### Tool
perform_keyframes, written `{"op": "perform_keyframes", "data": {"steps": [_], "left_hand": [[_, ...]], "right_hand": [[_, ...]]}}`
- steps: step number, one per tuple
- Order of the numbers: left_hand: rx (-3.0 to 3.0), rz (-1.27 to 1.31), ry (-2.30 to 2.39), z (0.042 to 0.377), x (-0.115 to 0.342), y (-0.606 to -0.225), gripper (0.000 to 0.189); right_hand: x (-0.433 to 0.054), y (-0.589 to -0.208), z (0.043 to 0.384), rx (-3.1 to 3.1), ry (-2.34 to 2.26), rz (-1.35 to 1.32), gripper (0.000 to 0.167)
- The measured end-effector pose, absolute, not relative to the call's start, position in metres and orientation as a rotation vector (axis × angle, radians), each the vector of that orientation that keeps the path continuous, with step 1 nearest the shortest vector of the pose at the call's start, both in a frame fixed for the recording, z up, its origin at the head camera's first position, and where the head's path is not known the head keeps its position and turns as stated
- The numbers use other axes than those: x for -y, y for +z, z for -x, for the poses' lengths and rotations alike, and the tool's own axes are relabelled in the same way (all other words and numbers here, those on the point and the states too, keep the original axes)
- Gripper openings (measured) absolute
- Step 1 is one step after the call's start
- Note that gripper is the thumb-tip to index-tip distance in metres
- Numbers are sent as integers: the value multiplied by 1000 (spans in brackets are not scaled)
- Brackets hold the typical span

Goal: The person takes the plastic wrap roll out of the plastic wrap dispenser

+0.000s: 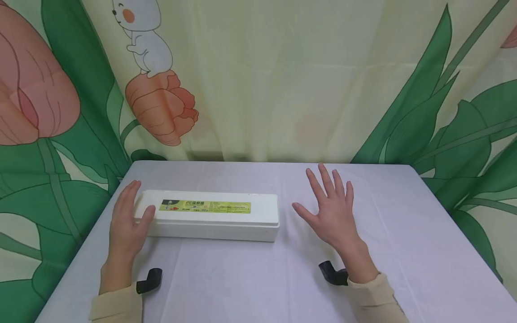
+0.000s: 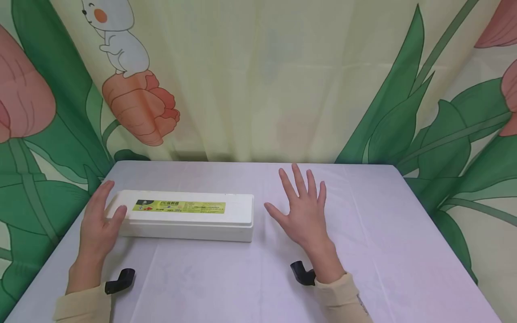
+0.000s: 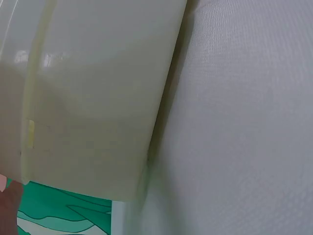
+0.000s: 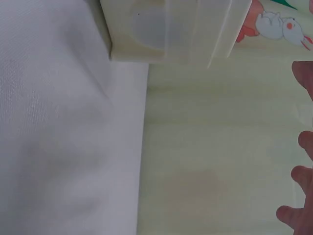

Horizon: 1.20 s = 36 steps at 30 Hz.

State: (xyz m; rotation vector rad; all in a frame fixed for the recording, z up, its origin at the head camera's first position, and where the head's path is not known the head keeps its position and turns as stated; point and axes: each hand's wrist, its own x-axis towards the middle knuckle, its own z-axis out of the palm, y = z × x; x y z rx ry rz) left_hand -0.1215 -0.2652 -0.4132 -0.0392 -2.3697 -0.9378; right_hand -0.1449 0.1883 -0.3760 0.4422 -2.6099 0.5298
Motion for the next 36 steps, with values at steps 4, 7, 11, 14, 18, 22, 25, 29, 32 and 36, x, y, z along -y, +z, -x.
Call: {"op": "perform_keyframes", "data": {"steps": [4, 7, 11, 14, 18, 22, 25, 29, 32, 36], "left_hand": [[2365, 39, -953, 122, 267, -415, 65], [2358, 27, -990, 122, 270, -416, 65], [2349, 4, -1063, 122, 273, -420, 65], [2335, -1, -1125, 121, 276, -424, 65], [2302, 1, -1215, 121, 277, -427, 66], [2267, 23, -1284, 122, 278, -431, 65], [2252, 38, -1333, 122, 280, -434, 65], [2253, 29, -1454, 122, 284, -437, 70], [2267, 27, -1564, 120, 286, -439, 76], [2280, 71, -1661, 119, 288, -441, 83]], "right_hand": [[-183, -375, 147, 2607, 541, -467, 82], [-178, -375, 149, 2607, 537, -484, 84], [-171, -373, 151, 2609, 537, -509, 85], [-166, -372, 152, 2609, 547, -529, 86], [-159, -371, 153, 2603, 567, -557, 87], [-151, -370, 153, 2592, 592, -595, 87], [-145, -370, 153, 2583, 605, -623, 87], [-136, -369, 154, 2575, 608, -659, 88], [-130, -370, 155, 2556, 605, -690, 88], [-124, -371, 156, 2539, 597, -723, 87]]}}
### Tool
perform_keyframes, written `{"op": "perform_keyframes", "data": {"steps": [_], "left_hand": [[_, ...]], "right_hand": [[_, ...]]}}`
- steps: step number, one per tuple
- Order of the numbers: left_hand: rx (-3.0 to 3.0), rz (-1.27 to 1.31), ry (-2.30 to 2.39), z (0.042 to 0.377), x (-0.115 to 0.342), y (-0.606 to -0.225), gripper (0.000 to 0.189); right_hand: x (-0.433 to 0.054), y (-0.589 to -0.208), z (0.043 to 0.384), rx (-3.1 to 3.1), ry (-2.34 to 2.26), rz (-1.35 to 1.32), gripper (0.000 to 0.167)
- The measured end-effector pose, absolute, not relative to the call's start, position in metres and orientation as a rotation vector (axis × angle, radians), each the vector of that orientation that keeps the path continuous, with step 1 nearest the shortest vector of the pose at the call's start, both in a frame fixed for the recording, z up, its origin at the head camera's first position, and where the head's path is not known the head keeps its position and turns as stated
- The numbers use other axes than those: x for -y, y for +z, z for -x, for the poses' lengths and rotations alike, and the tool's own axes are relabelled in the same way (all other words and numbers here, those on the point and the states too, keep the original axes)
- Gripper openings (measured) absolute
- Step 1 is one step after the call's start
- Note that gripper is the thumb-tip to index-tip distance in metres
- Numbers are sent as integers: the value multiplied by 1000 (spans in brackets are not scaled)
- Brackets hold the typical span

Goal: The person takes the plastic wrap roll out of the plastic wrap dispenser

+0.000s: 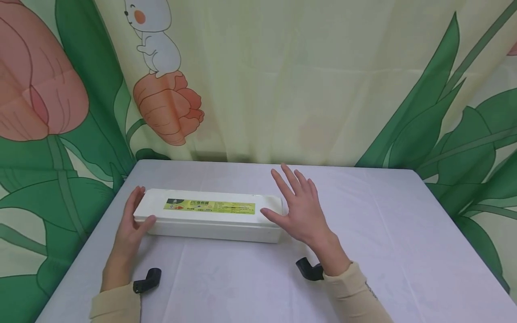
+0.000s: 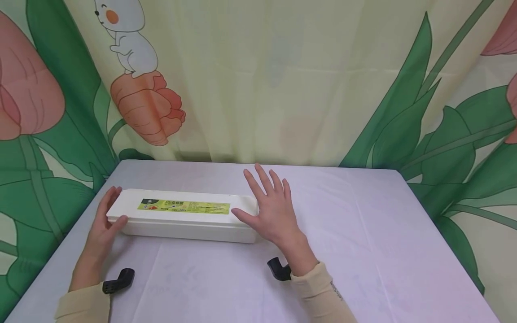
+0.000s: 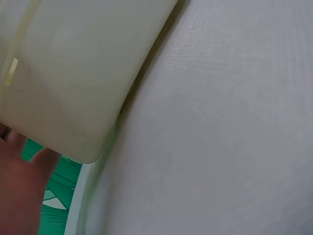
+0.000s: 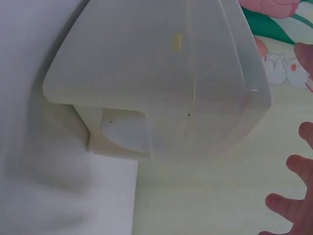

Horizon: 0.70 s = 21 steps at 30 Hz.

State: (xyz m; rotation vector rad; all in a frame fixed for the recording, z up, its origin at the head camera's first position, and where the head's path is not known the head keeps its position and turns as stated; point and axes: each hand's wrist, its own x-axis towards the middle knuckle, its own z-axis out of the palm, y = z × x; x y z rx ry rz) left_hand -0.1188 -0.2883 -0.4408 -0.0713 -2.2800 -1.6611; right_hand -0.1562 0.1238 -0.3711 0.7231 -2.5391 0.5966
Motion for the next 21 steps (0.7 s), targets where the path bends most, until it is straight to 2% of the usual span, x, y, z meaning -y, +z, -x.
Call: {"op": "perform_keyframes", "data": {"steps": [11, 21], "left_hand": [[2347, 24, -1728, 122, 293, -446, 107], [2466, 30, -1690, 120, 298, -454, 113]], "right_hand": [[-106, -374, 158, 2607, 537, -774, 87], [-93, -380, 160, 2664, 445, -857, 93]]}}
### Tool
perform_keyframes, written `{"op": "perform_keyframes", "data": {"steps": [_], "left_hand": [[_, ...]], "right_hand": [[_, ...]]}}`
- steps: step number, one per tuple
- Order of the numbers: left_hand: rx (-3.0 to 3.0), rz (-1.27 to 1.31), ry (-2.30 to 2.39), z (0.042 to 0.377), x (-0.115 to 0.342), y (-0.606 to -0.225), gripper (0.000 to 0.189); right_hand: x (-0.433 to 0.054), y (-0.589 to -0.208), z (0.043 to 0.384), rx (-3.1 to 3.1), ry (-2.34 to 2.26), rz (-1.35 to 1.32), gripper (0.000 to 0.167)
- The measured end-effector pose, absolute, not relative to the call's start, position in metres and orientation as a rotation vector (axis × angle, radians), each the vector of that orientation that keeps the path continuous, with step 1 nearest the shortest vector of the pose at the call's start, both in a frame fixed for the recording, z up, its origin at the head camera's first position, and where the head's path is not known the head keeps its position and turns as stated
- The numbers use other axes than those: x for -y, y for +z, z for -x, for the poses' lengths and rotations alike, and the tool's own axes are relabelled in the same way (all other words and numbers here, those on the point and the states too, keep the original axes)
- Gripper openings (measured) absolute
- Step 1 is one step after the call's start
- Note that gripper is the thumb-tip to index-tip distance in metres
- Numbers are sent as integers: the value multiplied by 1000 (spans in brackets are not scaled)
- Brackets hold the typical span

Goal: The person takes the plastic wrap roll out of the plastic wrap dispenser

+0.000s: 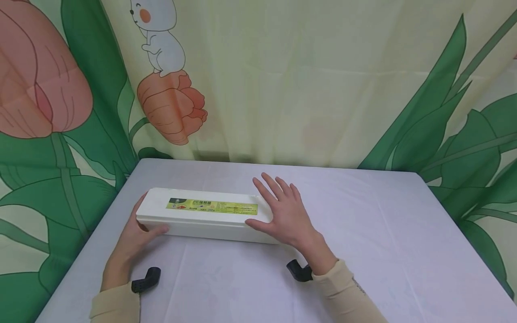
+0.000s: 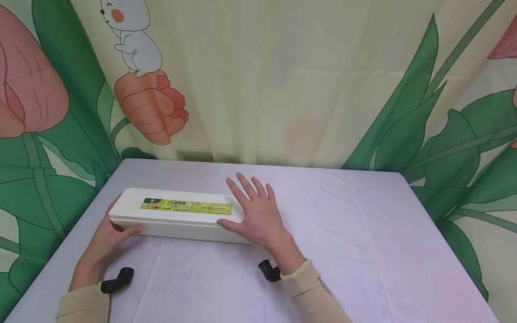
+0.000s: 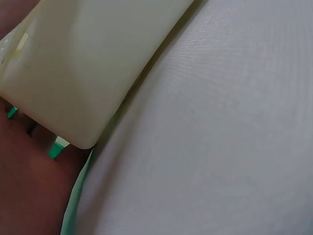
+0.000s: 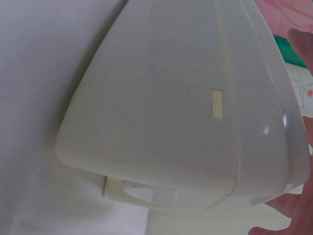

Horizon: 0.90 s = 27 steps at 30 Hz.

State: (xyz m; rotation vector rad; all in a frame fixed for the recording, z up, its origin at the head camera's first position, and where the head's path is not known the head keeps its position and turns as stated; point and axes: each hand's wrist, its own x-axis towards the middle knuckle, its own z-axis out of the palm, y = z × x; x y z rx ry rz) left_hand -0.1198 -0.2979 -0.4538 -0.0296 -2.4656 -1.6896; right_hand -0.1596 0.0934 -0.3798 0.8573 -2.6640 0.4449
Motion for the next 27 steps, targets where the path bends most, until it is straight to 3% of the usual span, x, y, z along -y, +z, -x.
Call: {"op": "perform_keyframes", "data": {"steps": [16, 27], "left_hand": [[2487, 6, -1669, 120, 296, -458, 119], [2497, 5, -1633, 121, 296, -459, 116]], "right_hand": [[-82, -381, 160, 2808, 282, -937, 95], [-78, -384, 161, 2830, 184, -992, 85]]}}
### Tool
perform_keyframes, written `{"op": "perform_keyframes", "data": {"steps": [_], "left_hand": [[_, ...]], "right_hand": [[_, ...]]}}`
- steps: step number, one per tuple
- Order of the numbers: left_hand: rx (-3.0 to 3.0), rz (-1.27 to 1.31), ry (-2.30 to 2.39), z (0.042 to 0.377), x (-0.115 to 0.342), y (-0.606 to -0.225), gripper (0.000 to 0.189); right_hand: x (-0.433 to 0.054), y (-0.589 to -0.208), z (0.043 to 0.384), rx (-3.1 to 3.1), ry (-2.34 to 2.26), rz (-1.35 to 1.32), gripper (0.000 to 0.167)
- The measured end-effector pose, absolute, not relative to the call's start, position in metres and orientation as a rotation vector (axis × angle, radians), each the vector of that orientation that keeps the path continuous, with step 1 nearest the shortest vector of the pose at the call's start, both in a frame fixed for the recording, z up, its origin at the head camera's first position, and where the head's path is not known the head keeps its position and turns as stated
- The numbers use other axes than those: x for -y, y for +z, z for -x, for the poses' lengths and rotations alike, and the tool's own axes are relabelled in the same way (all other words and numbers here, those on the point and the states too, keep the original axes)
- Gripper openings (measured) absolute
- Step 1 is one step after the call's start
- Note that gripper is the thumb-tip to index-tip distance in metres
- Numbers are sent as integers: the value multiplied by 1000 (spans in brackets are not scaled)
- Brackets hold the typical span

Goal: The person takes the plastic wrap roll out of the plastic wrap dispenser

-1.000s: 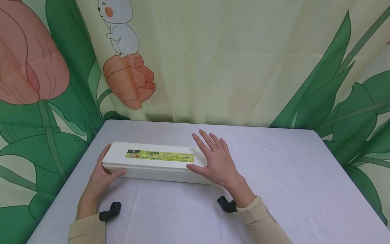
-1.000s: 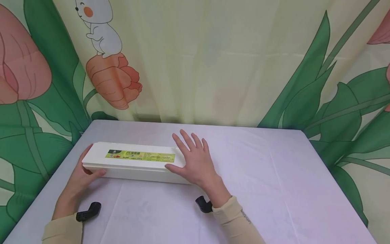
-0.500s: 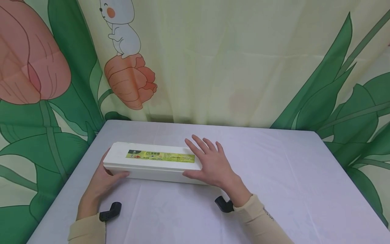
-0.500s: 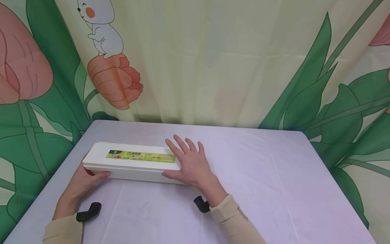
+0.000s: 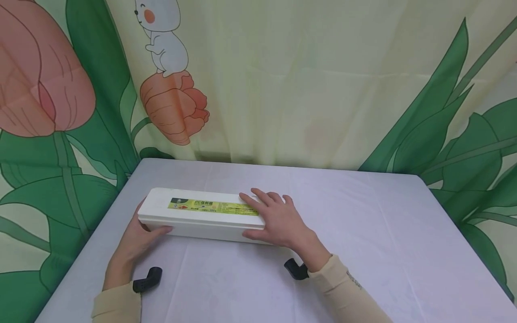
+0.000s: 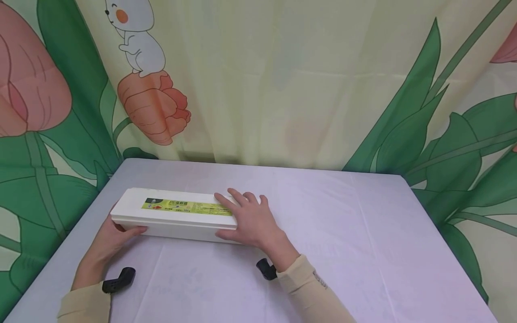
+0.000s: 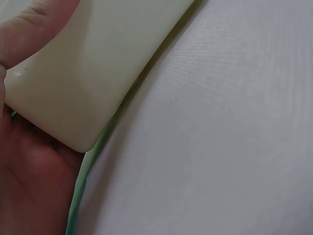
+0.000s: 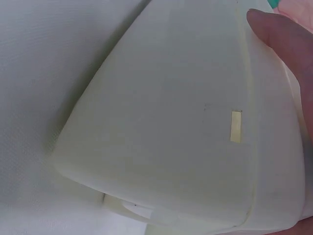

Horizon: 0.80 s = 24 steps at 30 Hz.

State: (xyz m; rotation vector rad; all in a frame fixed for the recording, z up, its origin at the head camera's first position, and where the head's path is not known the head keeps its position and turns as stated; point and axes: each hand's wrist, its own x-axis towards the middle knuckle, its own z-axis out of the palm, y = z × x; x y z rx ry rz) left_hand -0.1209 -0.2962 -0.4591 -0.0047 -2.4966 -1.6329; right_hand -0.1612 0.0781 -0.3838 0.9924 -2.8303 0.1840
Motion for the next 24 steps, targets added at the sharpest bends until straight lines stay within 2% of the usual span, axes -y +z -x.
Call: {"op": "perform_keyframes", "data": {"steps": [24], "left_hand": [[2463, 86, -1639, 120, 297, -461, 115]], "right_hand": [[-78, -387, 165, 2723, 143, -1053, 75]]}}
